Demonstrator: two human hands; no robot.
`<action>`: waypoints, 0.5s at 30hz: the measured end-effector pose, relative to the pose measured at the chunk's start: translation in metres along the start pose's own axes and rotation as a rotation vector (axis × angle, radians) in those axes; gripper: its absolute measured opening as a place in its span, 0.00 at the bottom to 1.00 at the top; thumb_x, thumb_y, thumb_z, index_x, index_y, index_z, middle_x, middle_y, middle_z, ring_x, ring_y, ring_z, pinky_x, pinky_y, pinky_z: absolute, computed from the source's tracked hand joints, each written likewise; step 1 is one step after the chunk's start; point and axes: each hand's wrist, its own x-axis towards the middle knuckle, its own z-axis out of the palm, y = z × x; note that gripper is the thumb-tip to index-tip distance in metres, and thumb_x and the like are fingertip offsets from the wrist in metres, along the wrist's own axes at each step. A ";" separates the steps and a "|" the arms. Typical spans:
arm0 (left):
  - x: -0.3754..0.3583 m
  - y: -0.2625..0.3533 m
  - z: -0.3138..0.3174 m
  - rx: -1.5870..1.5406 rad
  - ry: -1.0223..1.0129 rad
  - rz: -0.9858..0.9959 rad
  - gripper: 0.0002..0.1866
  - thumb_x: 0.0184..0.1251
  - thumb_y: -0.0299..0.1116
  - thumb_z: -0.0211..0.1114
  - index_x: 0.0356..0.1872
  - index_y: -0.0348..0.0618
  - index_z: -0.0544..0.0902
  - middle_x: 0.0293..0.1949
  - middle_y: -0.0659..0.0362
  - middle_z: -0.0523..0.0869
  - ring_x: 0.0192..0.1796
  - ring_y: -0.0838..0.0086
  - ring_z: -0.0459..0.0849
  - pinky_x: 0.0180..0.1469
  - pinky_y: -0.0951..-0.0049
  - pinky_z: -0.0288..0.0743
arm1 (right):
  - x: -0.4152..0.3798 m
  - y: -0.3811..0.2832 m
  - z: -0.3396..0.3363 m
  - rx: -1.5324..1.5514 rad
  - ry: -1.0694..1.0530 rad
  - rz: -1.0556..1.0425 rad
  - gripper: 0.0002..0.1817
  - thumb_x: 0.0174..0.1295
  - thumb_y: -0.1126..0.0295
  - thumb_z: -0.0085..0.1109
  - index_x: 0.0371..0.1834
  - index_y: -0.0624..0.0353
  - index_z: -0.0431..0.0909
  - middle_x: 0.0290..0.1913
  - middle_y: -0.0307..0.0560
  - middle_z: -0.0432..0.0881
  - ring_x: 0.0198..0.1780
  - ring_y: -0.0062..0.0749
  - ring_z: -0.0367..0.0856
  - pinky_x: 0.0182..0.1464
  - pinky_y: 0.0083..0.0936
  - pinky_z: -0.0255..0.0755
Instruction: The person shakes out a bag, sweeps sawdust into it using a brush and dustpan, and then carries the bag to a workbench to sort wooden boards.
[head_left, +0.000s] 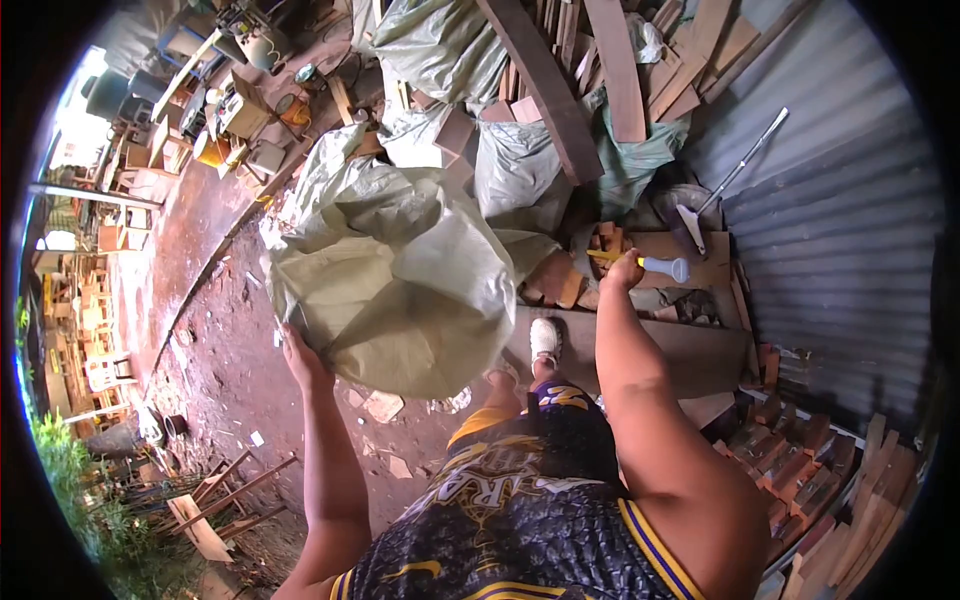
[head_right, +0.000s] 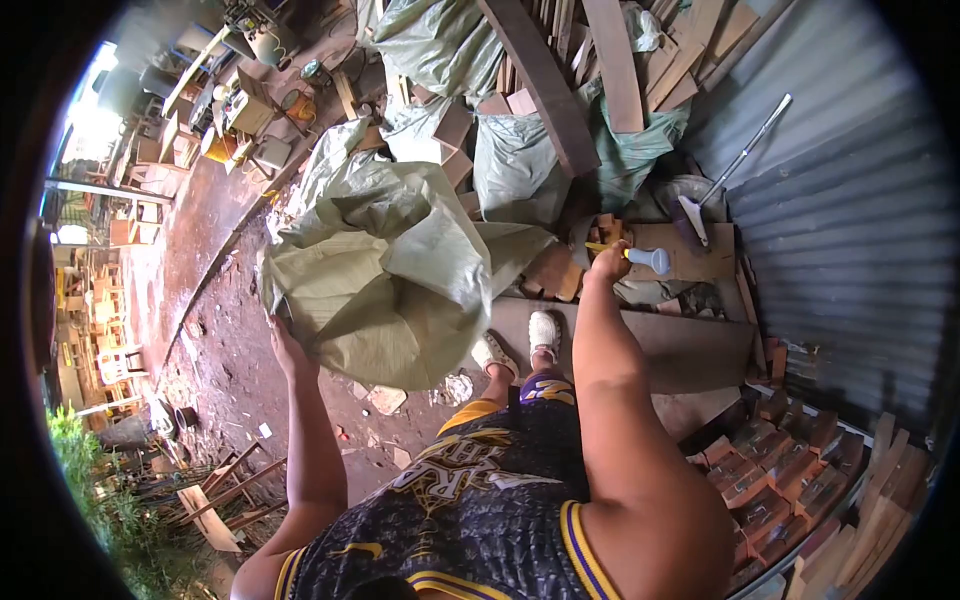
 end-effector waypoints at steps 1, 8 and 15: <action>-0.008 0.006 0.004 0.057 -0.005 -0.007 0.27 0.77 0.51 0.49 0.59 0.34 0.73 0.51 0.54 0.80 0.49 0.68 0.80 0.51 0.69 0.76 | 0.019 0.007 0.001 0.027 -0.018 0.035 0.11 0.66 0.65 0.56 0.44 0.61 0.76 0.40 0.43 0.81 0.45 0.34 0.78 0.52 0.30 0.71; -0.019 -0.014 -0.007 0.206 -0.011 -0.068 0.24 0.74 0.52 0.55 0.51 0.38 0.76 0.39 0.60 0.80 0.39 0.75 0.78 0.40 0.75 0.74 | 0.002 -0.033 -0.029 -0.474 -0.565 -0.514 0.05 0.63 0.80 0.53 0.33 0.59 0.78 0.41 0.45 0.83 0.49 0.32 0.80 0.55 0.29 0.70; -0.021 -0.036 0.025 0.314 0.049 -0.120 0.24 0.72 0.53 0.57 0.45 0.38 0.77 0.39 0.61 0.79 0.38 0.77 0.78 0.41 0.76 0.73 | 0.001 -0.016 -0.070 -0.386 -0.706 -0.712 0.08 0.62 0.84 0.54 0.32 0.56 0.72 0.45 0.51 0.81 0.55 0.41 0.79 0.60 0.33 0.69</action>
